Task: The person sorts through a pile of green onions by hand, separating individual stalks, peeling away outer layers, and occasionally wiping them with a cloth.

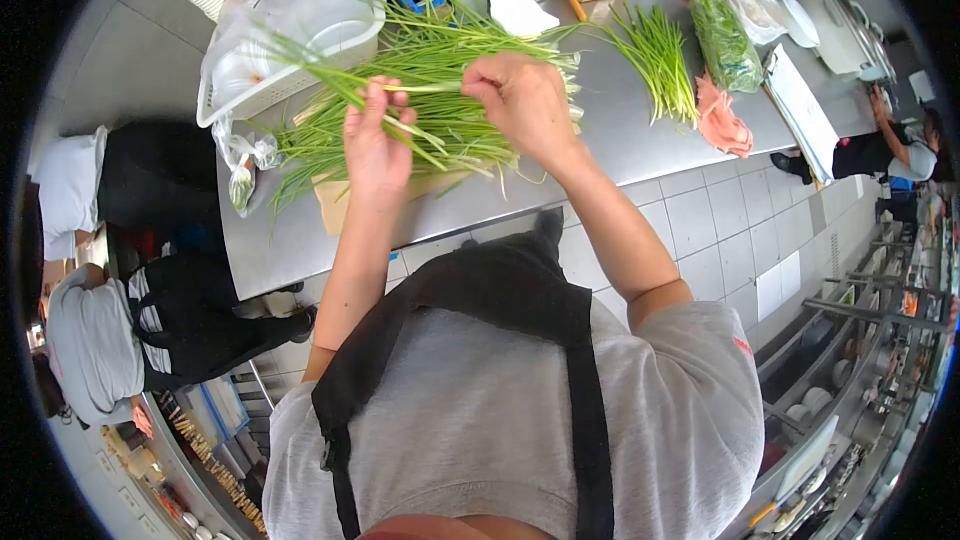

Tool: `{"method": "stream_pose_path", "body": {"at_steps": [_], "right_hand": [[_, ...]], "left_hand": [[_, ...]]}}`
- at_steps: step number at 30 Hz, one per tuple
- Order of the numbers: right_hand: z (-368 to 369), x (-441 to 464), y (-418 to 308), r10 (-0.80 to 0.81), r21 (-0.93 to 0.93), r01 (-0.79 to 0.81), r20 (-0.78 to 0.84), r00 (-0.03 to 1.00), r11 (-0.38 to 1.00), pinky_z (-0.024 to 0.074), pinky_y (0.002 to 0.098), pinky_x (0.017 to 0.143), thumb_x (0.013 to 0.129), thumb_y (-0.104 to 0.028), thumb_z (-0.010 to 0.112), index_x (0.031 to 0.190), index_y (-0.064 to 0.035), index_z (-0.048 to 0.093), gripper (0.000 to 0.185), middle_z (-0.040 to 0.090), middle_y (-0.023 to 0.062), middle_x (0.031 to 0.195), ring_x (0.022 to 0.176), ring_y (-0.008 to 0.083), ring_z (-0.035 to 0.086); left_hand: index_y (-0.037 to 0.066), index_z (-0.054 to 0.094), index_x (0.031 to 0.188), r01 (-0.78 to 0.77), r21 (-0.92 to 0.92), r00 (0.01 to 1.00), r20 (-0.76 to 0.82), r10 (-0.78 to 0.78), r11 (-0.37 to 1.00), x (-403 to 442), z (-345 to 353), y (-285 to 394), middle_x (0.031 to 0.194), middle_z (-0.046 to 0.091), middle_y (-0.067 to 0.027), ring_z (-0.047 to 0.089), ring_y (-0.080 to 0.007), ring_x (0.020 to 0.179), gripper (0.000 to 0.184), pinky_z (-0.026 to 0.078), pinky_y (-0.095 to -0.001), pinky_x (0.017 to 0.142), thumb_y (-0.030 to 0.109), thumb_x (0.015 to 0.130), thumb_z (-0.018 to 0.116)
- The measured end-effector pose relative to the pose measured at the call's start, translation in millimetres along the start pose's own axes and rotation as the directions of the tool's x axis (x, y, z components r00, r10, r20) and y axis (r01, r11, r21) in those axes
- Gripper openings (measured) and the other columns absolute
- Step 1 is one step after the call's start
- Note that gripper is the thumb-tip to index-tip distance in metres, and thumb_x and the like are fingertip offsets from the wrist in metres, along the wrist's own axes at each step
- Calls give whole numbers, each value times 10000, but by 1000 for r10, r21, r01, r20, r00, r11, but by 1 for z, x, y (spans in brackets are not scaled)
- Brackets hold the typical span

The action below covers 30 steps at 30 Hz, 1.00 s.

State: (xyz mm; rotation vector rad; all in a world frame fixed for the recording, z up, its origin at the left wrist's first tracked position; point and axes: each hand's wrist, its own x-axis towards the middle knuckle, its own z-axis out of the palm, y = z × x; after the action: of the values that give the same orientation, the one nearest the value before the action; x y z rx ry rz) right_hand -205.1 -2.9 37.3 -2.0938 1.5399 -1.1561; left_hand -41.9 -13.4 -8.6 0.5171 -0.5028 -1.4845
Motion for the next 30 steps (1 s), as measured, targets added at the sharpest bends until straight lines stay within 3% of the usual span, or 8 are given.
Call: {"method": "stream_pose_path", "body": {"at_steps": [2,5,9,12,14,17,27,30], "right_hand": [[-6,3,-2,-182,-18,181,-104,978,983,443,288,599,676,-17,616,754,-26,613,78,608,81,740,647,210,567],[-8,3,12,-288,-118,283,-31,957,952,448,310,622,690,-29,600,757,-30,616,69,607,87,762,681,241,572],[0,-5,51,-163,-387,249,241,957,888,451,340,608,677,-76,620,792,-42,613,121,591,113,696,641,285,558],[-7,4,32,-60,-339,133,218,974,931,449,311,601,708,-86,604,811,-44,630,115,604,96,749,667,249,568],[-4,12,10,-25,-55,37,196,980,998,439,280,572,716,-113,615,821,-40,632,130,608,85,733,615,200,561],[15,12,-10,-92,219,68,104,990,973,423,254,549,707,-111,637,804,-33,630,124,604,65,703,590,139,540],[33,13,-17,-61,171,44,95,994,984,416,231,534,661,-62,675,805,-29,631,155,579,50,656,570,96,507],[42,11,-8,-18,274,-2,73,997,962,410,214,518,677,-56,670,799,-19,628,134,578,22,648,548,80,490]], "left_hand": [[82,523,907,-42,-24,999,-7,41,999,10,-9,14,850,552,-42,504,-103,722,94,395,-230,567,131,829,544],[69,518,927,-111,-51,993,-29,110,992,18,-18,36,854,554,-50,505,-114,725,125,397,-238,563,137,827,549],[62,522,942,-129,0,991,-41,129,992,20,-20,45,865,561,-53,507,-113,730,149,396,-240,567,144,823,559],[74,531,932,-104,34,995,-9,104,994,19,-15,37,859,562,-41,508,-104,726,127,398,-241,575,141,827,553],[77,531,932,-92,41,996,7,91,995,16,-11,31,859,563,-40,509,-102,725,120,399,-241,576,139,831,546],[71,529,933,-72,74,997,0,72,995,11,-1,21,856,562,-40,508,-97,722,108,400,-239,579,128,841,528],[56,535,905,-124,175,992,41,119,977,-2,5,15,831,564,-44,514,-96,720,100,389,-230,584,133,842,528],[56,535,897,-119,169,993,31,115,978,-4,5,14,833,564,-47,515,-97,718,99,387,-229,584,137,841,530]]}}
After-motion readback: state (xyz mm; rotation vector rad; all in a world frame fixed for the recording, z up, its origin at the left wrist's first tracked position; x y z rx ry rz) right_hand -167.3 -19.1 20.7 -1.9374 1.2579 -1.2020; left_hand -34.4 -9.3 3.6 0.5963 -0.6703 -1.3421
